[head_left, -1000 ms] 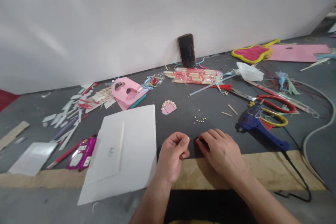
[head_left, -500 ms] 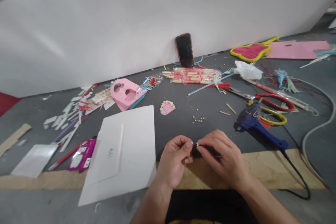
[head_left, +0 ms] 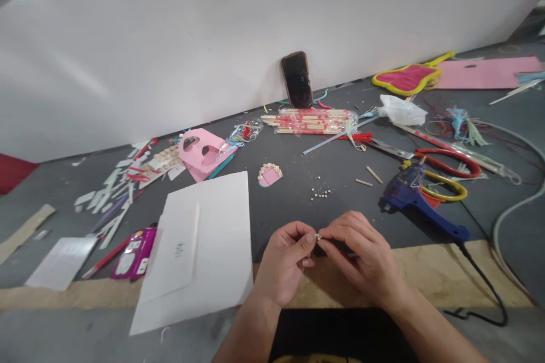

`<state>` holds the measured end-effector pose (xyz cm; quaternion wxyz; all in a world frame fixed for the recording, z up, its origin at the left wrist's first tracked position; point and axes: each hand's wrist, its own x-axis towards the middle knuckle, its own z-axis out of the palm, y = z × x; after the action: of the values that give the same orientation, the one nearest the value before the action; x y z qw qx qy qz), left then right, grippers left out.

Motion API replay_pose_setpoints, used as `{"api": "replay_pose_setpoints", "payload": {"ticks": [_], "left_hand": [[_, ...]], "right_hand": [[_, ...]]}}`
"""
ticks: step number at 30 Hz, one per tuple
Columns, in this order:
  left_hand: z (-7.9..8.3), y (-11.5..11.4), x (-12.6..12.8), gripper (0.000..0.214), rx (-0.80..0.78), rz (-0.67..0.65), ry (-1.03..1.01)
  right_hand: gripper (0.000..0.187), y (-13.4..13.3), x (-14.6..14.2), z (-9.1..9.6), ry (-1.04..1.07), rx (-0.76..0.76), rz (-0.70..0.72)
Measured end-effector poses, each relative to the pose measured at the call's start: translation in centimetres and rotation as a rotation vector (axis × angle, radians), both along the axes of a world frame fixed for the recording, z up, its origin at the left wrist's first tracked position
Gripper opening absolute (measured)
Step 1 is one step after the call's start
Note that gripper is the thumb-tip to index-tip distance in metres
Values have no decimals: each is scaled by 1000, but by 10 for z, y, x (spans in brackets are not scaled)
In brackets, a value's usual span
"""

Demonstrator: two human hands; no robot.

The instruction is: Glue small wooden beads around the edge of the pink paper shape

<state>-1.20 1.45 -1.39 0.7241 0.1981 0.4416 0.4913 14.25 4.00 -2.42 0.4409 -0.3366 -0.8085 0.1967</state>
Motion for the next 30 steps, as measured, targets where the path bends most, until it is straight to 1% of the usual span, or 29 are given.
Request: {"api": "replay_pose_setpoints", "payload": {"ticks": [9, 18, 22, 30], "left_hand": [[2, 0, -1, 28, -26, -13, -21], [5, 2, -2, 27, -42, -7, -45], [4, 1, -2, 23, -29, -15, -47], [5, -1, -2, 22, 7, -35, -38]], "right_hand": [[11, 1, 0, -2, 20, -10, 18], [9, -1, -1, 2, 77, -92, 18], [9, -1, -1, 5, 128, -121, 21], [10, -2, -1, 5, 142, -127, 38]]}}
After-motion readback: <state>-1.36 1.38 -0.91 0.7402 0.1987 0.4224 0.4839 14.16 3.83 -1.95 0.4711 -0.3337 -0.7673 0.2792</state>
